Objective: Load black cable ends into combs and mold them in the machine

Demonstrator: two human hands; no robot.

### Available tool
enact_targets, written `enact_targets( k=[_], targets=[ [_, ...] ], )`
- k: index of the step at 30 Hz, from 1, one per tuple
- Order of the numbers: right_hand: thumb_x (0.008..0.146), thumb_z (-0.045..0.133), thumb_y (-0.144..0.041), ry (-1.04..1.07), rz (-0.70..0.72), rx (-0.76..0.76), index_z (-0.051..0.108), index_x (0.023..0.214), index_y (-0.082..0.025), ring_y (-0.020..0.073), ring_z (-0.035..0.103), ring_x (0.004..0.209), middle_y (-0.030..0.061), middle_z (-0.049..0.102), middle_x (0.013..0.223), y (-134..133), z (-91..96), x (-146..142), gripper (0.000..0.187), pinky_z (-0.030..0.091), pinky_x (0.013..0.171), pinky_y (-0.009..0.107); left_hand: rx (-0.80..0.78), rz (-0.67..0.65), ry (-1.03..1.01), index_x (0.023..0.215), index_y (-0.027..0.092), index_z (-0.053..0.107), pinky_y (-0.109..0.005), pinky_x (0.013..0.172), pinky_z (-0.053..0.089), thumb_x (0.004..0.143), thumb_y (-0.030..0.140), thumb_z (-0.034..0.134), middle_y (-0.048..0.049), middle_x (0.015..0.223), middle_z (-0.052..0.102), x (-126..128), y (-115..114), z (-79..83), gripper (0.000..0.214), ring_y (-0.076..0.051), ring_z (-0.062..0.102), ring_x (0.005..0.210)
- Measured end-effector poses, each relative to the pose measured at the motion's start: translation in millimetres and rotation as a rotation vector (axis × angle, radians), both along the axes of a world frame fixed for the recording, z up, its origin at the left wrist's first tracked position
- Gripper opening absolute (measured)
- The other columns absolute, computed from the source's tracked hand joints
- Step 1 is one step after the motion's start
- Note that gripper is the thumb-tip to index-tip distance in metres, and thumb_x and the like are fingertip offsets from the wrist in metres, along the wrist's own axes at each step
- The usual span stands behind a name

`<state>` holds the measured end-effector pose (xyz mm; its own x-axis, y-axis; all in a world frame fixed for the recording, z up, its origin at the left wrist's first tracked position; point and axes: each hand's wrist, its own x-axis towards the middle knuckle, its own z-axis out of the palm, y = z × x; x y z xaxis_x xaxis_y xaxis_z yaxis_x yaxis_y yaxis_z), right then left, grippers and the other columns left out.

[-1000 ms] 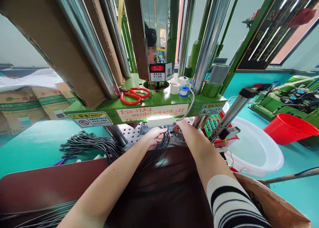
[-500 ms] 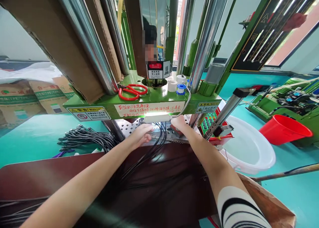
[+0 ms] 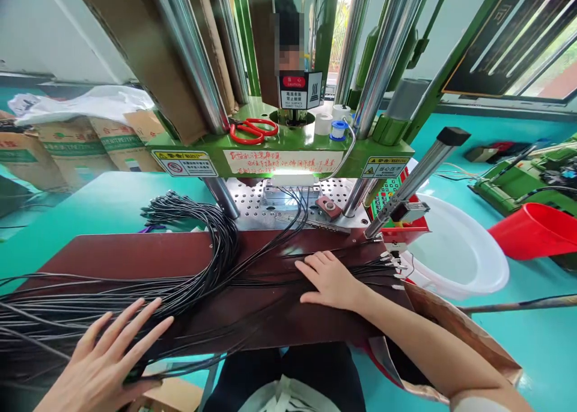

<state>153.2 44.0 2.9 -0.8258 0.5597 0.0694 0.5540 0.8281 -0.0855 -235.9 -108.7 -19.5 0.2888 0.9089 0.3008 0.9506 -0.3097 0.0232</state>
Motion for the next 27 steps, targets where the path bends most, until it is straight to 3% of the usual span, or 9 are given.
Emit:
enact_targets(
  k=[2, 6, 9, 12, 16, 20, 24, 27],
  targets=[
    [0.082, 0.043, -0.054, -0.046, -0.033, 0.091, 0.057, 0.101, -0.014, 0.0224, 0.05, 0.08, 0.0103, 0.057, 0.089, 7, -2.6, 0, 0.046, 0.038, 0.072, 0.035, 0.012, -0.018, 0.006, 0.12, 0.03, 0.053, -0.051, 0.105, 0.015, 0.068, 0.058, 0.054, -0.0095, 0.133, 0.044, -3, 4, -1.5, 0.058, -0.033, 0.036, 0.124],
    [0.084, 0.042, -0.051, -0.075, -0.022, 0.171, 0.054, 0.077, -0.016, 0.02, 0.049, 0.072, 0.0074, 0.053, 0.079, 12, -5.6, 2, 0.037, 0.036, 0.064, 0.03, -0.01, -0.089, 0.066, 0.125, 0.029, 0.047, -0.044, 0.103, 0.021, 0.074, 0.052, 0.05, -0.0072, 0.133, 0.045, -14, 18, 3.5, 0.056, -0.028, 0.041, 0.12],
    [0.085, 0.04, -0.049, -0.064, -0.023, 0.195, 0.052, 0.075, -0.016, 0.0197, 0.049, 0.07, 0.0073, 0.053, 0.076, 12, -6.0, 1, 0.037, 0.036, 0.064, 0.03, -0.004, -0.108, 0.179, 0.129, 0.024, 0.041, -0.043, 0.1, 0.024, 0.077, 0.05, 0.048, -0.0091, 0.134, 0.043, -27, 35, 5.5, 0.059, -0.028, 0.042, 0.119],
    [0.085, 0.039, -0.05, -0.053, -0.033, 0.197, 0.052, 0.074, -0.016, 0.0193, 0.05, 0.069, 0.0068, 0.053, 0.075, 12, -6.2, 1, 0.038, 0.037, 0.063, 0.03, 0.012, -0.109, 0.26, 0.126, 0.022, 0.045, -0.045, 0.096, 0.027, 0.077, 0.053, 0.046, -0.0119, 0.131, 0.046, -39, 54, 4.6, 0.058, -0.031, 0.043, 0.117],
    [0.087, 0.039, -0.047, -0.094, -0.057, 0.203, 0.052, 0.074, -0.016, 0.0185, 0.052, 0.067, 0.0058, 0.054, 0.073, 10, -8.1, 3, 0.036, 0.036, 0.058, 0.029, 0.016, -0.126, 0.296, 0.106, 0.017, 0.058, -0.038, 0.084, 0.037, 0.079, 0.054, 0.045, -0.0133, 0.111, 0.06, -44, 77, 5.3, 0.047, -0.027, 0.055, 0.098],
    [0.088, 0.039, -0.044, -0.153, -0.109, 0.194, 0.052, 0.074, -0.018, 0.0182, 0.053, 0.066, 0.0048, 0.056, 0.074, 9, -10.6, 10, 0.032, 0.033, 0.053, 0.029, 0.014, -0.178, 0.29, 0.084, 0.017, 0.06, -0.033, 0.074, 0.04, 0.081, 0.05, 0.042, -0.0112, 0.094, 0.063, -37, 95, 8.1, 0.038, -0.023, 0.058, 0.083],
    [0.087, 0.04, -0.046, -0.161, -0.164, 0.108, 0.052, 0.075, -0.018, 0.0178, 0.055, 0.067, 0.0039, 0.057, 0.075, 8, -5.6, 16, 0.033, 0.032, 0.052, 0.027, 0.03, -0.233, 0.264, 0.081, 0.017, 0.059, -0.032, 0.073, 0.04, 0.081, 0.049, 0.044, -0.01, 0.092, 0.063, -30, 103, 8.8, 0.035, -0.021, 0.057, 0.079],
    [0.086, 0.041, -0.049, -0.126, -0.145, -0.037, 0.053, 0.075, -0.017, 0.016, 0.055, 0.066, 0.0029, 0.058, 0.075, 10, 9.2, 16, 0.036, 0.034, 0.054, 0.026, -0.053, -0.208, 0.255, 0.084, 0.018, 0.06, -0.034, 0.074, 0.04, 0.082, 0.048, 0.043, -0.01, 0.096, 0.062, -30, 101, 9.3, 0.035, -0.023, 0.057, 0.084]
  ],
)
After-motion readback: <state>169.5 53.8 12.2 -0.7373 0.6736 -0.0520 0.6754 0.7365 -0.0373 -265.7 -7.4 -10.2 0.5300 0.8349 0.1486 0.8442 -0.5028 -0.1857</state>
